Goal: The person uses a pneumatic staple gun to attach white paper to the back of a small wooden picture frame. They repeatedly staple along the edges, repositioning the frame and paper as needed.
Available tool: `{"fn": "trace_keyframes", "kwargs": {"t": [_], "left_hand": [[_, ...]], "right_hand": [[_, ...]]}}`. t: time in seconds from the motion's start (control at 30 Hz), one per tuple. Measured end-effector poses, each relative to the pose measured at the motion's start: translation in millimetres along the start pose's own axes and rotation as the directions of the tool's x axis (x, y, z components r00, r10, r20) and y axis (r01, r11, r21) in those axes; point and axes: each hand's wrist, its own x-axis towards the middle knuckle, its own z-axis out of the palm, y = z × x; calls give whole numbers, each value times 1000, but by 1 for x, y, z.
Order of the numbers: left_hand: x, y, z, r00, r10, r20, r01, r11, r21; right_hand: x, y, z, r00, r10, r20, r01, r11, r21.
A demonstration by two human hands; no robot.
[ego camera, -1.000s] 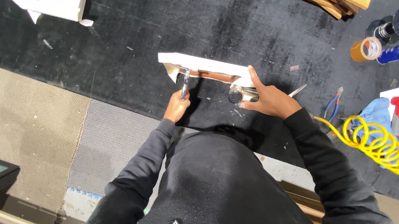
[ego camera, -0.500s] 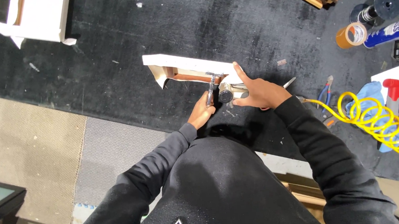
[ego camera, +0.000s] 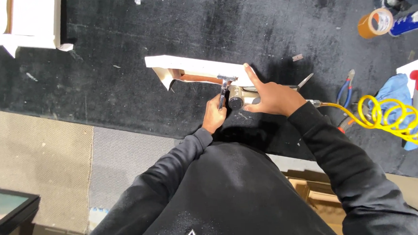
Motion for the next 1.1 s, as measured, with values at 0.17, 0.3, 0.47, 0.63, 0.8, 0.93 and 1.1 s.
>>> {"fn": "trace_keyframes", "kwargs": {"t": [0.17,0.3,0.47,0.63,0.8,0.93,1.1], "left_hand": [[4,-6,-3,1000,30,6,-30,999,-23],[1,-6,-3,1000,3,4,-3,1000,-16],[5,6,-3,1000,-29,-11,29,1000,-10],[-9,52,-9,993,-116,-28,116,993,-9],[-15,80,-19,951,-308,5,308,951,35],[-14,86,-21,946,-324,22,323,945,49],[-19,82,-22,940,-339,19,338,940,55]], "right_hand": [[5,4,7,1000,7,15,-7,1000,-9],[-11,-1,3,997,-76,15,76,996,43],[-37,3,30,988,-154,-32,157,964,213],[-31,18,69,968,-161,-194,215,929,302],[-6,22,87,886,-144,-440,288,915,281],[-1,16,92,865,-176,-471,317,918,239],[3,18,95,867,-181,-464,326,911,254]]}}
